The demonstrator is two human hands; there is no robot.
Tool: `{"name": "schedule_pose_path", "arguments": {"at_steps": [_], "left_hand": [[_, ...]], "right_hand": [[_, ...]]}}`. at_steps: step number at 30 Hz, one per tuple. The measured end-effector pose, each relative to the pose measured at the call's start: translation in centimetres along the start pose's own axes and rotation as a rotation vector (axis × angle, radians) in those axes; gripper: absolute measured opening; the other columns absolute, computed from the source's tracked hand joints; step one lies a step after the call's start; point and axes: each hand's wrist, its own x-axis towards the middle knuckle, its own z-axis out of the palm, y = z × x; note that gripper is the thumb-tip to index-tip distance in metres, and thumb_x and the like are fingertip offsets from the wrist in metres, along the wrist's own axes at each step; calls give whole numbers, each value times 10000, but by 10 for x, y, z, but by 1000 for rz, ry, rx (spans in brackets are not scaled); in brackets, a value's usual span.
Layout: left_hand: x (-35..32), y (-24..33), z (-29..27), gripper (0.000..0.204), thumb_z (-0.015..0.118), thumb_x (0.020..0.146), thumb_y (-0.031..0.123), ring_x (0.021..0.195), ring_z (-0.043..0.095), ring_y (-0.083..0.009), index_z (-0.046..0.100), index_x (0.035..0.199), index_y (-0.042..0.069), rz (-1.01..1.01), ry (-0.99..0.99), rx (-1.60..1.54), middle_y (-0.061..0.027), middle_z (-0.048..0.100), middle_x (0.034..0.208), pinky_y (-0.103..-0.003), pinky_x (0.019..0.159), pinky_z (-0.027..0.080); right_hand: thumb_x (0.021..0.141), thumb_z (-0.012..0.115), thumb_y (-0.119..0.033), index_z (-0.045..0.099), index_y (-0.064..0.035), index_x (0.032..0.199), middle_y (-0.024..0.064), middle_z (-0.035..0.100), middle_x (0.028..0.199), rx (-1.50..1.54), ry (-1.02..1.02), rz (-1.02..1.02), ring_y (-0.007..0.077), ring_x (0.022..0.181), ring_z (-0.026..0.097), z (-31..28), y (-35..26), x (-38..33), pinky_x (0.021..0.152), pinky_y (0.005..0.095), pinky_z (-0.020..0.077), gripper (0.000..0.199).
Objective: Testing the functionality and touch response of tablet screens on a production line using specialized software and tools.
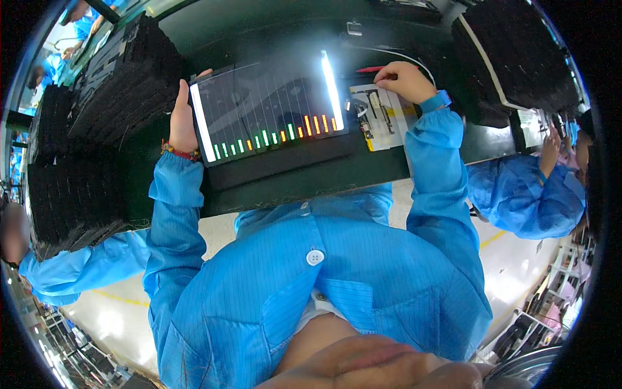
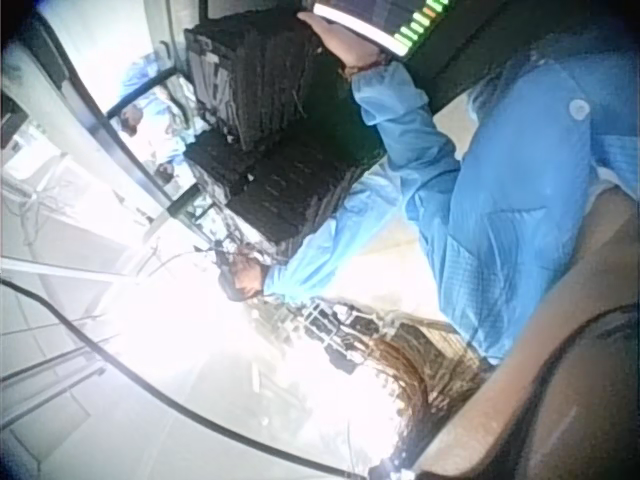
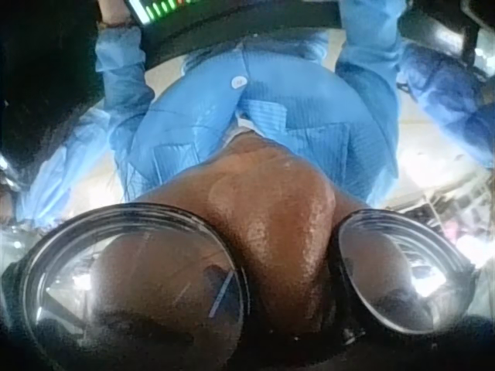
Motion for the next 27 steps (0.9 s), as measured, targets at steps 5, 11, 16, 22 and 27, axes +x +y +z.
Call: {"name": "schedule_pose_path", "arguments": {"at_steps": [5,11,16,22,27], "left_hand": [[3,-1,-5,525,259,971,447,1140,497,-296,370,1342,92,-11,-45,-24,-141,481,1290,-421,976,398],[-4,-2,3,549,238,962,480,1109,523,-288,421,1305,92,-15,-19,-51,-144,515,1244,-429,953,413],[-6,-1,3,541,249,964,475,1115,519,-288,432,1300,93,6,-69,-36,-138,516,1249,-419,958,408],[-6,-3,-1,534,244,968,466,1104,526,-289,430,1302,93,17,-42,-10,-138,524,1235,-425,946,419],[-3,-2,-2,532,253,967,462,1086,537,-293,417,1308,88,44,-108,-1,-146,520,1236,-433,931,433]], "right_hand": [[765,652,-103,672,-9,869,102,648,839,-83,-69,30,183,777,613,0,-3,6,717,306,492,142],[732,671,-130,686,-20,842,107,662,804,-120,-123,13,184,735,618,-5,-2,8,690,313,488,157],[710,689,-158,709,-57,820,105,667,740,-76,-109,-73,208,672,626,-2,15,12,630,333,481,150],[723,675,-134,701,-34,832,100,671,747,-115,-168,-48,177,679,631,-7,-2,15,627,309,489,150],[723,671,-135,684,2,839,107,669,741,-187,-206,-48,177,685,635,-10,-1,19,634,307,493,180]]}}
